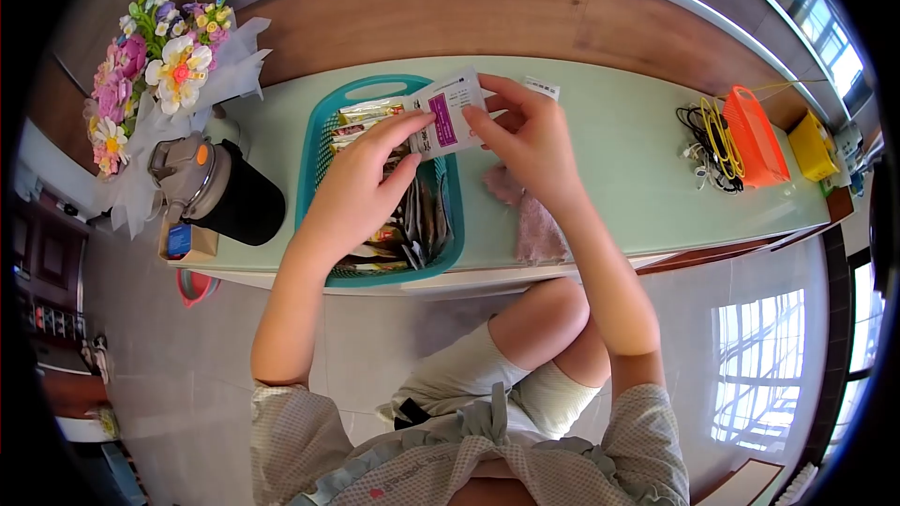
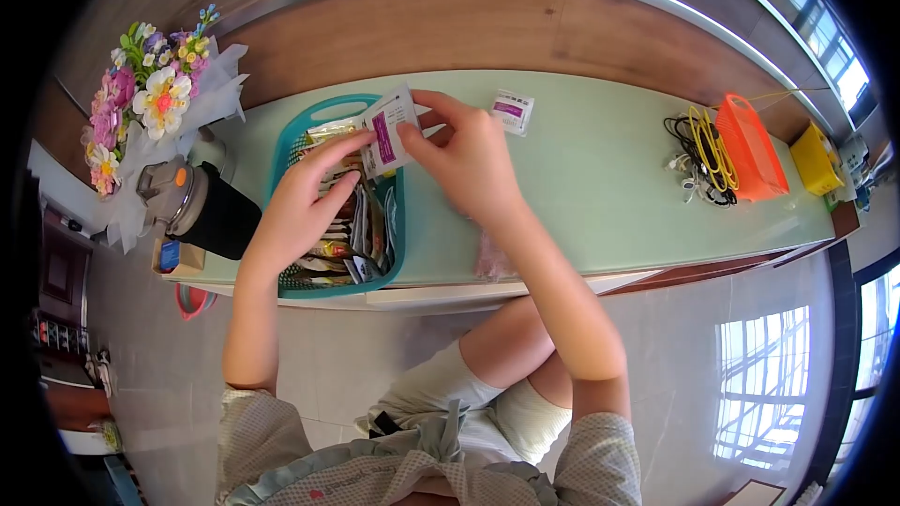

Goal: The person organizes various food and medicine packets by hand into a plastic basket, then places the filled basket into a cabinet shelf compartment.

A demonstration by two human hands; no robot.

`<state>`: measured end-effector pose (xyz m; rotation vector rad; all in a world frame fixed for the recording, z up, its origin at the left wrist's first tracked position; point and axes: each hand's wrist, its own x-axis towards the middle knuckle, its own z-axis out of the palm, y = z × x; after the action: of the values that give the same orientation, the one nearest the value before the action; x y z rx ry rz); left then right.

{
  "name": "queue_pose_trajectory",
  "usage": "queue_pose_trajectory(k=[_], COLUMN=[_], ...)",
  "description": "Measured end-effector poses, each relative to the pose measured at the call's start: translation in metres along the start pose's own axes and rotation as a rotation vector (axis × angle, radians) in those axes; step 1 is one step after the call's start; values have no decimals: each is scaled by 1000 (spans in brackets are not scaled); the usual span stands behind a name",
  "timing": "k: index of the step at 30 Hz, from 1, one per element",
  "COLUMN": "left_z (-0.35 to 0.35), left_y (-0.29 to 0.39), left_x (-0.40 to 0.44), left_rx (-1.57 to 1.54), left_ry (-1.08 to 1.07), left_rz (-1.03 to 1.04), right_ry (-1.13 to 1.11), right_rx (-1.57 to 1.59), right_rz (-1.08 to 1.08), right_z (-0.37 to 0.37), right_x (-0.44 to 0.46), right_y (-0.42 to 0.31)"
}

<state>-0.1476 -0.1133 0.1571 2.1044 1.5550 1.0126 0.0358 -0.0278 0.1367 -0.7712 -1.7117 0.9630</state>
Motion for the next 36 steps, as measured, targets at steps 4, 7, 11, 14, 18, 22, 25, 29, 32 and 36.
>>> queue_pose_trajectory(k=[4,7,11,14,18,22,25,29,32,36], left_z=[-5,-5,-2,0,8,9,11,14,19,16], left_y=[-19,-30,-37,-40,-45,-53,-48,-46,-55,-58], left_x=[5,10,15,17,16,16,11,11,10,13], left_rx=[-232,-278,-301,-287,-155,-67,32,95,37,-24], left_ry=[-107,-203,-252,-276,-304,-369,-352,-344,-287,-318], left_rz=[-102,-157,-158,-154,-109,-60,-97,-108,-37,-116], right_ry=[-73,-141,-189,-210,-225,-234,-285,-317,-341,-362], right_rx=[-181,-326,-433,-533,-642,-709,-759,-823,-906,-890], right_rz=[-31,-50,-45,-44,-70,-83,-29,-66,-95,-43], right_z=[10,14,17,22,29,35,40,45,49,49], right_x=[5,10,16,18,20,23,23,24,23,23], right_y=[-14,-15,-16,-22,-12,-5,-3,10,10,10])
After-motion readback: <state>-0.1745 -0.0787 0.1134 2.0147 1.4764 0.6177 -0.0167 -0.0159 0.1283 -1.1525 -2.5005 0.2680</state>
